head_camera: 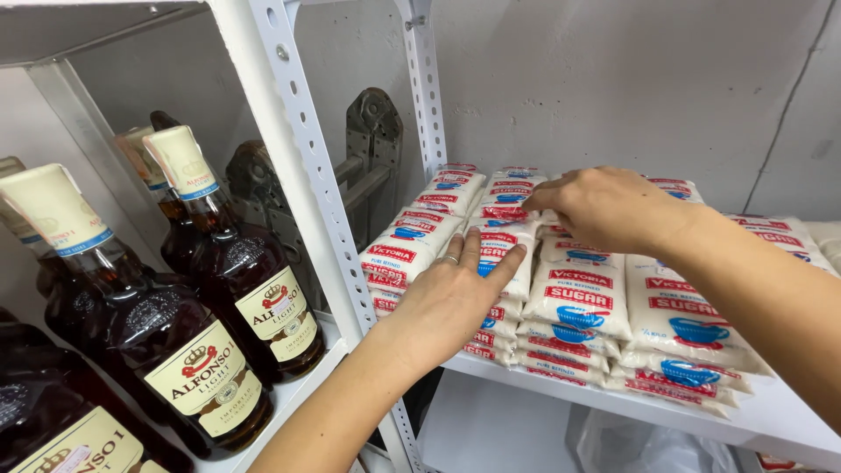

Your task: The person takes packets of sugar from a cardboard box and places them onto a white metal shelf. They arrange the packets in neat rows, filling the available space on the shelf next to bottles of liquor.

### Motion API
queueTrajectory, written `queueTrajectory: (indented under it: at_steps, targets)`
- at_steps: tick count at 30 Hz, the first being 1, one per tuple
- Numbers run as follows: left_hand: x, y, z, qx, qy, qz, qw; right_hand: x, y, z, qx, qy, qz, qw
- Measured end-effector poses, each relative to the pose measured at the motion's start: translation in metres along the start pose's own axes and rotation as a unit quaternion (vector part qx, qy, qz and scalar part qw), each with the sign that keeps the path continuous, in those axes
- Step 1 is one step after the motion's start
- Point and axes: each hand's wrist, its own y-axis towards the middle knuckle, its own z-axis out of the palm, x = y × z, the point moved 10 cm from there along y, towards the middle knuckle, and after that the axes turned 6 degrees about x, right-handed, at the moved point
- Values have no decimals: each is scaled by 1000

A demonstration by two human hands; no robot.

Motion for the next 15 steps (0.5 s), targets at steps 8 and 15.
queueTrajectory:
  at_steps: [8, 15]
  targets:
    - [1, 2, 0, 8, -7, -5, 1000, -12, -40, 1, 45, -39, 33, 998]
    - [4, 0, -8, 45, -64, 16, 997, -20, -70, -14, 58, -99, 70, 991]
